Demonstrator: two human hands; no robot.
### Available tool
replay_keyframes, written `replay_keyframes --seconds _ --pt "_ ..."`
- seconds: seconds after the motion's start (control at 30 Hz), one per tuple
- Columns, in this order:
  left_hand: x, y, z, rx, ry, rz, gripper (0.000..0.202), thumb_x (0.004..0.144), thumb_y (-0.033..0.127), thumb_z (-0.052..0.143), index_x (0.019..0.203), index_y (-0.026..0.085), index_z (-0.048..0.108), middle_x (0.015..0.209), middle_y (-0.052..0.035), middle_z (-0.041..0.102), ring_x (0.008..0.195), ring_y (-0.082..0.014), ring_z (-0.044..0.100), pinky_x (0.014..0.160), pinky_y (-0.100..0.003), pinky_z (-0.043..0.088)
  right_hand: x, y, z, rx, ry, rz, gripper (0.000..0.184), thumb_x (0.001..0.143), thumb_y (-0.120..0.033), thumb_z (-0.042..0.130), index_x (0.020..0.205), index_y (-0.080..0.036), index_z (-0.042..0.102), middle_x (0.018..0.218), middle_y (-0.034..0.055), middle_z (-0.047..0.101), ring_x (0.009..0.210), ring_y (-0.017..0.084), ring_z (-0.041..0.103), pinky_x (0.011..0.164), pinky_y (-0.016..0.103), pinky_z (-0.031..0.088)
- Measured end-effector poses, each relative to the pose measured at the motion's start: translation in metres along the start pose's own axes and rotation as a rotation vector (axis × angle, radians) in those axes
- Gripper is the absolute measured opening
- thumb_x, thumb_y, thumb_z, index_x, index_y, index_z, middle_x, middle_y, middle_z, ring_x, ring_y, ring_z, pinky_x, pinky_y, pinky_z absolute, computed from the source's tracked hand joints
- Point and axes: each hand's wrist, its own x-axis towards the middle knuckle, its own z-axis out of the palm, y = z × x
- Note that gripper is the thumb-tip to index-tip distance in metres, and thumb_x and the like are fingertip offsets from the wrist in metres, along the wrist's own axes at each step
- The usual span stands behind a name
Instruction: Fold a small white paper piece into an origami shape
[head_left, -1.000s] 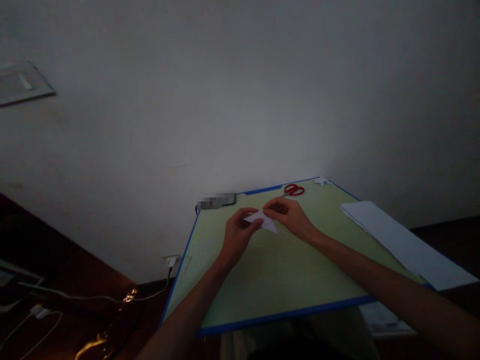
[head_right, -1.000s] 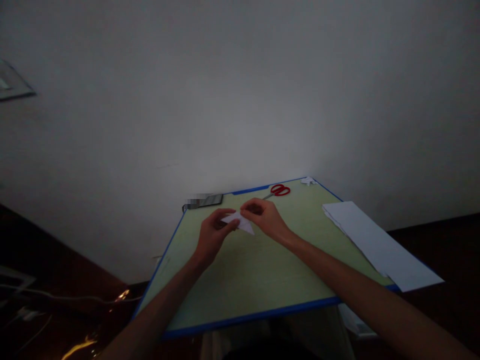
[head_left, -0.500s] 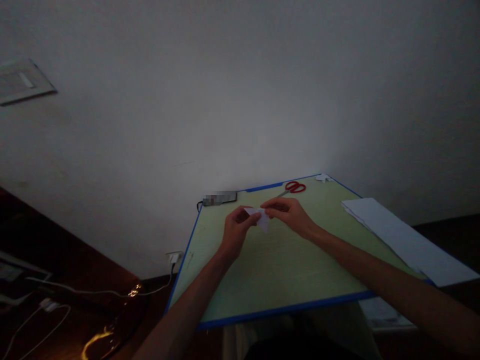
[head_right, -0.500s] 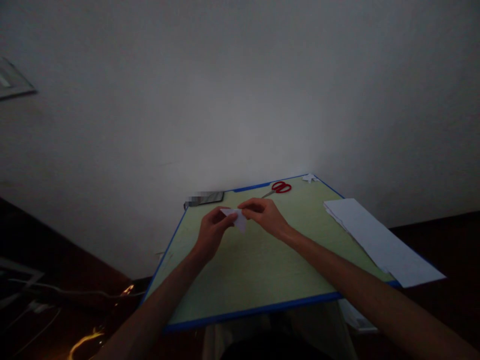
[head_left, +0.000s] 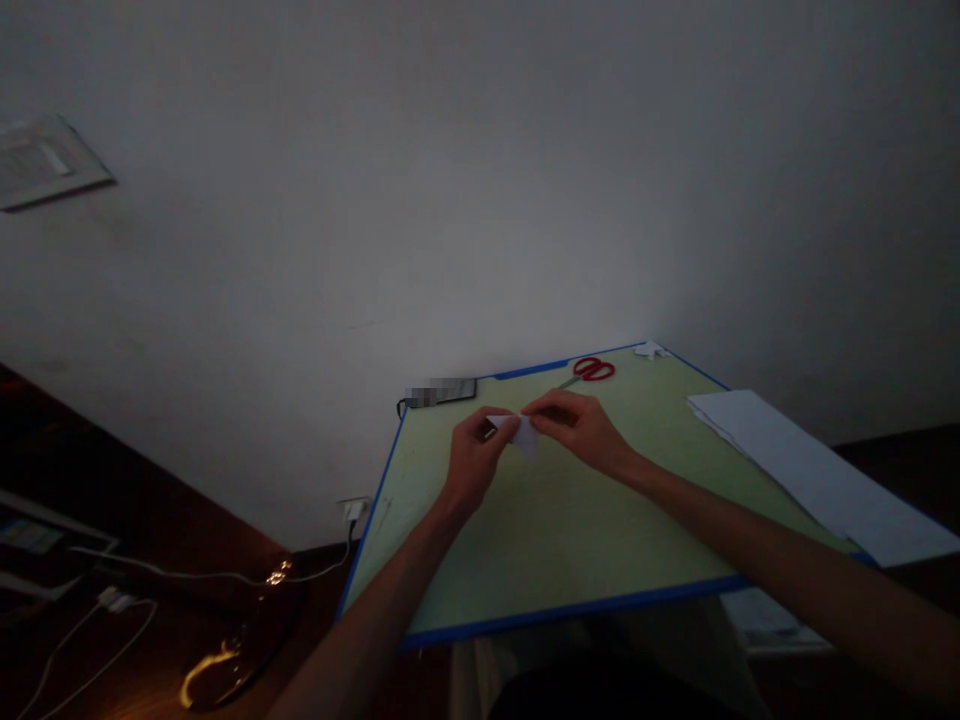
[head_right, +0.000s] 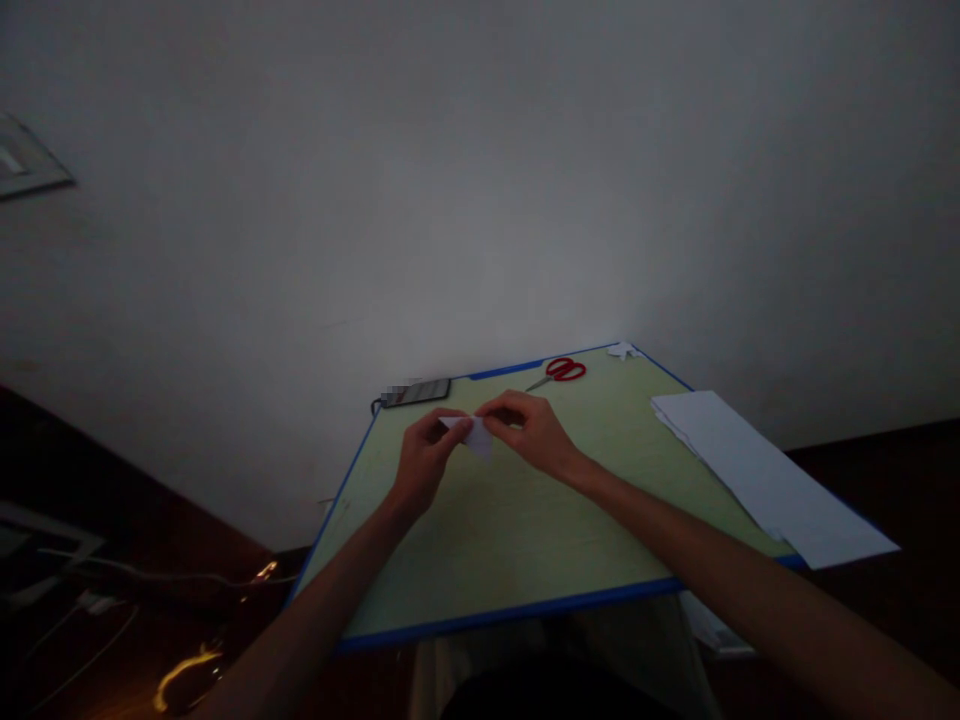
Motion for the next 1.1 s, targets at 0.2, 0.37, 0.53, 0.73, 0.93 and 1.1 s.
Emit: replay_keyframes --seconds 0.2,0.37,0.53,0.73,0.93,1.1 --pt "0.0004 -0.0010 -0.0001 -0.028 -0.012 0.028 0.023 0.080 0.038 0.079 0.084 0.016 0.072 0.074 -0.0019 0.069 0.069 -0.0135 0.061 0.068 -0.026 0.049 0.0007 0.0007 -0.0003 0.041 -0.014 0.031 0.015 0.084 -0.029 0.073 0.096 -0.021 0.078 0.092 0.0056 0.077 0.083 0.018 0.071 0.077 0.033 0.058" --pt "-0.0007 -0.0048 0.0026 -0.020 0.004 0.026 0.026 0.082 0.041 0.077 0.086 0.015 0.072 0.076 -0.0037 0.070 0.071 -0.0150 0.063 0.069 -0.028 0.050 0.0019 -0.0011 -0.0011 0.053 0.037 0.028 0.015 0.083 -0.032 0.075 0.094 -0.021 0.079 0.089 0.0049 0.075 0.081 0.018 0.070 0.076 0.032 0.059" --pt "0.0005 -0.0067 0.0020 -0.044 -0.042 -0.030 0.031 0.079 0.044 0.080 0.086 0.014 0.072 0.080 -0.0056 0.072 0.072 -0.0156 0.063 0.068 -0.028 0.051 0.0030 -0.0016 -0.0017 0.084 0.077 0.037 0.017 0.082 -0.035 0.077 0.093 -0.021 0.079 0.088 0.0047 0.075 0.078 0.017 0.070 0.073 0.032 0.059" --pt "0.0004 -0.0035 0.0003 -0.049 -0.084 -0.039 0.029 0.077 0.040 0.083 0.079 0.014 0.070 0.072 -0.0029 0.067 0.067 -0.0134 0.060 0.065 -0.026 0.048 0.0033 -0.0018 -0.0019 0.111 0.089 0.048 0.017 0.082 -0.036 0.077 0.092 -0.022 0.079 0.088 0.0047 0.075 0.079 0.018 0.070 0.073 0.031 0.059" --pt "0.0008 -0.0080 -0.0001 -0.071 -0.067 -0.054 0.034 0.075 0.044 0.083 0.084 0.014 0.069 0.078 -0.0046 0.070 0.069 -0.0141 0.060 0.066 -0.027 0.047 0.0028 -0.0036 -0.0008 0.078 0.057 0.037 0.018 0.083 -0.036 0.076 0.093 -0.022 0.079 0.088 0.0050 0.075 0.076 0.017 0.069 0.071 0.031 0.059" --pt "0.0004 -0.0071 0.0010 -0.101 -0.068 -0.053 0.035 0.073 0.044 0.084 0.082 0.014 0.067 0.077 -0.0044 0.069 0.070 -0.0148 0.061 0.066 -0.027 0.048 0.0025 -0.0038 -0.0001 0.051 0.053 0.024 0.017 0.083 -0.034 0.075 0.094 -0.021 0.079 0.087 0.0052 0.074 0.076 0.017 0.069 0.071 0.031 0.058"
